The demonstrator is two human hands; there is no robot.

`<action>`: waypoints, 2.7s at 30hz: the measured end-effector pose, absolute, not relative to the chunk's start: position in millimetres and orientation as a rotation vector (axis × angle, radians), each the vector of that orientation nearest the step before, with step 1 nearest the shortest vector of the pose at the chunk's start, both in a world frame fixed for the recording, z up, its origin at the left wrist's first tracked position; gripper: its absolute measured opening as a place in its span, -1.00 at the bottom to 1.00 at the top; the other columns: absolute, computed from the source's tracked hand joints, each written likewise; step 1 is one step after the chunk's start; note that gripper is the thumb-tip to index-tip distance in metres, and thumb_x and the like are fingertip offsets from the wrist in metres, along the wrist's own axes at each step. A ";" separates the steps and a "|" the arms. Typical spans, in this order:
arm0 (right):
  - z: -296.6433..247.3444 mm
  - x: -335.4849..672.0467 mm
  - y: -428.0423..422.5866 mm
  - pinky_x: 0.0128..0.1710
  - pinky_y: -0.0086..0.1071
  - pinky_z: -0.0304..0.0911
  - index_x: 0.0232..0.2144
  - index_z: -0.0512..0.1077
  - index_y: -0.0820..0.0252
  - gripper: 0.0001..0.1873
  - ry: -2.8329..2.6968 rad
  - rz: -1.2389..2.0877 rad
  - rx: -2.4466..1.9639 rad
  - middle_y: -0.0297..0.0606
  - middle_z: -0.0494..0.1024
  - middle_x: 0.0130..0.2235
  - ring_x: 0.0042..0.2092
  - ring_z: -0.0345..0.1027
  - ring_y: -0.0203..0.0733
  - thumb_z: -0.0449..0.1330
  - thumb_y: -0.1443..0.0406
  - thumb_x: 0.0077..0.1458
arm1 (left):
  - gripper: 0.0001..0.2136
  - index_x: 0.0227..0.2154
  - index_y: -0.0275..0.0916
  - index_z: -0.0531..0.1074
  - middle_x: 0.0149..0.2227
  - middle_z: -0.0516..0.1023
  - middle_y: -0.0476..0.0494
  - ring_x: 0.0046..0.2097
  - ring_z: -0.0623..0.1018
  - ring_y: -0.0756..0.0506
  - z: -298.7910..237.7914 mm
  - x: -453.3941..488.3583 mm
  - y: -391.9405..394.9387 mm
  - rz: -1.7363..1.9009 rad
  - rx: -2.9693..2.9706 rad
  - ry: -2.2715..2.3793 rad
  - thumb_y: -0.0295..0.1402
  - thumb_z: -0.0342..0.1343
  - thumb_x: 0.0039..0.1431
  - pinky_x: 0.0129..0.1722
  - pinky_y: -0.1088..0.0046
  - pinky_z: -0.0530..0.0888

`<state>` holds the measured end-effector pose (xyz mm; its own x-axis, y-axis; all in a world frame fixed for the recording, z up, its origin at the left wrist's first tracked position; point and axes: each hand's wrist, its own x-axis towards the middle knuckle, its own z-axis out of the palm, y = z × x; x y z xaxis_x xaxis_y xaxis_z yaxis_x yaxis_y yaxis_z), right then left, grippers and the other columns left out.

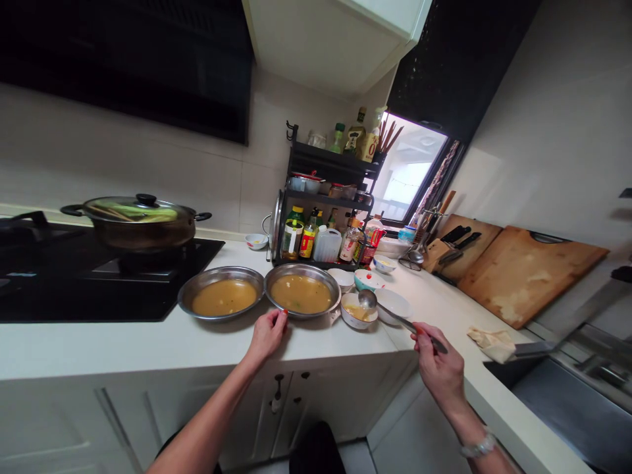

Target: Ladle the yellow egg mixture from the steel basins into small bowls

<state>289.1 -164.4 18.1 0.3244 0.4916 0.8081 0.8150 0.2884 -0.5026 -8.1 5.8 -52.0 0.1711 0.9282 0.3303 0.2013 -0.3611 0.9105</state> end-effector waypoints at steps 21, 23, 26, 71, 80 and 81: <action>-6.1 179.3 -66.6 -0.54 -0.43 0.29 -0.30 0.44 0.22 -0.72 -1.444 0.088 -1.150 -0.24 0.49 -0.45 -0.50 0.35 -0.29 0.05 0.15 0.15 | -0.62 -0.67 -0.23 0.26 -0.68 0.30 0.02 -0.57 0.27 0.01 -49.1 -8.1 3.6 1.234 1.703 1.102 -0.09 -0.13 0.12 -0.53 0.51 0.19; -3.6 178.9 -66.2 -0.60 -0.47 0.25 -0.30 0.42 0.25 -0.68 -1.295 0.201 -1.195 -0.29 0.46 -0.52 -0.56 0.31 -0.32 0.06 0.10 0.14 | -0.61 -0.66 -0.23 0.26 -0.68 0.31 0.02 -0.57 0.28 0.00 -48.9 -8.2 4.0 1.230 1.709 1.105 -0.08 -0.13 0.12 -0.53 0.51 0.19; 2.6 184.4 -66.8 -0.71 -0.52 0.14 -0.33 0.38 0.26 -0.63 -1.035 0.355 -1.217 -0.34 0.43 -0.60 -0.63 0.23 -0.34 0.11 0.04 0.06 | -0.61 -0.66 -0.23 0.27 -0.67 0.32 0.01 -0.56 0.29 0.00 -50.0 -8.6 5.0 1.233 1.715 1.105 -0.07 -0.13 0.13 -0.52 0.50 0.20; 22.3 276.9 -159.3 -0.44 -0.36 0.34 -0.27 0.46 0.16 -0.78 -1.351 -0.303 -1.306 -0.26 0.49 -0.36 -0.43 0.39 -0.26 0.12 0.18 0.11 | -0.61 -0.67 -0.22 0.25 -0.68 0.32 0.02 -0.57 0.28 0.00 -48.2 -8.9 4.0 1.235 1.724 1.091 -0.06 -0.13 0.12 -0.52 0.51 0.20; 14.3 205.3 -105.8 -0.56 -0.40 0.30 -0.28 0.46 0.16 -0.78 -1.339 0.024 -1.152 -0.23 0.49 -0.36 -0.50 0.35 -0.28 0.08 0.19 0.15 | -0.62 -0.65 -0.22 0.27 -0.66 0.33 0.02 -0.56 0.29 0.00 -52.1 -8.7 6.4 1.225 1.707 1.079 -0.07 -0.12 0.12 -0.51 0.51 0.21; 9.9 198.8 -98.8 -0.54 -0.39 0.32 -0.28 0.46 0.16 -0.78 -1.380 0.037 -1.145 -0.23 0.49 -0.36 -0.47 0.36 -0.26 0.07 0.19 0.15 | -0.62 -0.64 -0.23 0.27 -0.66 0.33 0.01 -0.56 0.29 0.00 -51.7 -8.7 6.3 1.222 1.709 1.078 -0.07 -0.12 0.12 -0.51 0.50 0.21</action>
